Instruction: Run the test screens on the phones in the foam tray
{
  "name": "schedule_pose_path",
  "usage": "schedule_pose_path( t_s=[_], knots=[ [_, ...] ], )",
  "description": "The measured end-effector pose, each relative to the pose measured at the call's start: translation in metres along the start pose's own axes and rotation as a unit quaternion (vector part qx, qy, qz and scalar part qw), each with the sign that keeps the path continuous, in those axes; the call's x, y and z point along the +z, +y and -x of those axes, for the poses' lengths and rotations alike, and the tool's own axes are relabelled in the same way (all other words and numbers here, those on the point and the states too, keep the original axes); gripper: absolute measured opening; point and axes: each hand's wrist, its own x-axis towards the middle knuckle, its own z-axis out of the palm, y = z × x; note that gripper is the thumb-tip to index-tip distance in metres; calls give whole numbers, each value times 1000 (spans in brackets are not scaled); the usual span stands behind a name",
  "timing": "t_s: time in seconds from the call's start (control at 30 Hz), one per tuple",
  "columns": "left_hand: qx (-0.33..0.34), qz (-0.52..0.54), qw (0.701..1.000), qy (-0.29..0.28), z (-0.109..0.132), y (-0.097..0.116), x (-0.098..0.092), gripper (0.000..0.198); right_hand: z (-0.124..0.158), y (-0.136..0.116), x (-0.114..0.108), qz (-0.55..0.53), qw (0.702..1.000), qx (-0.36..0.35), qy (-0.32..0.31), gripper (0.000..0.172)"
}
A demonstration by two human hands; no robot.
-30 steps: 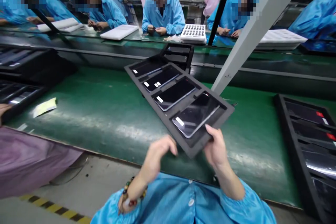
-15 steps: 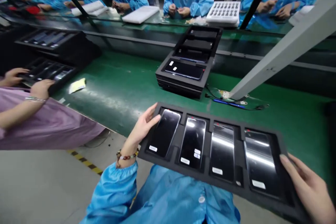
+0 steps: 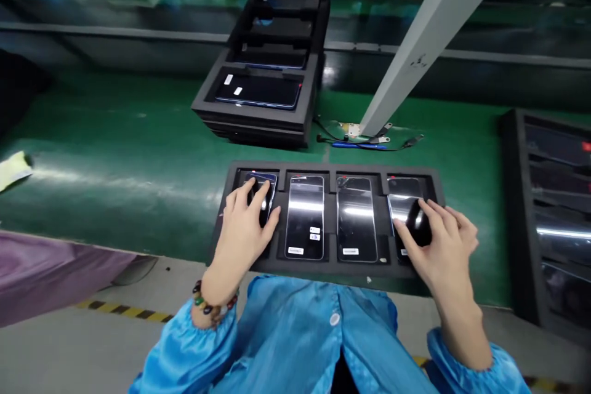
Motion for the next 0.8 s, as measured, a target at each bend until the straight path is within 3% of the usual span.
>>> schedule_pose_path(
  t_s=[0.47, 0.67, 0.8],
  knots=[
    [-71, -105, 992, -2, -11, 34, 0, 56, 11, -16, 1, 36, 998, 44, -9, 75],
    [-75, -103, 992, -1, -13, 35, 3, 57, 4, -15, 1, 36, 997, 70, 3, 73],
    [-72, -63, 995, 6, -9, 22, 3, 56, 5, -25, -2, 39, 997, 63, 1, 64]
  ],
)
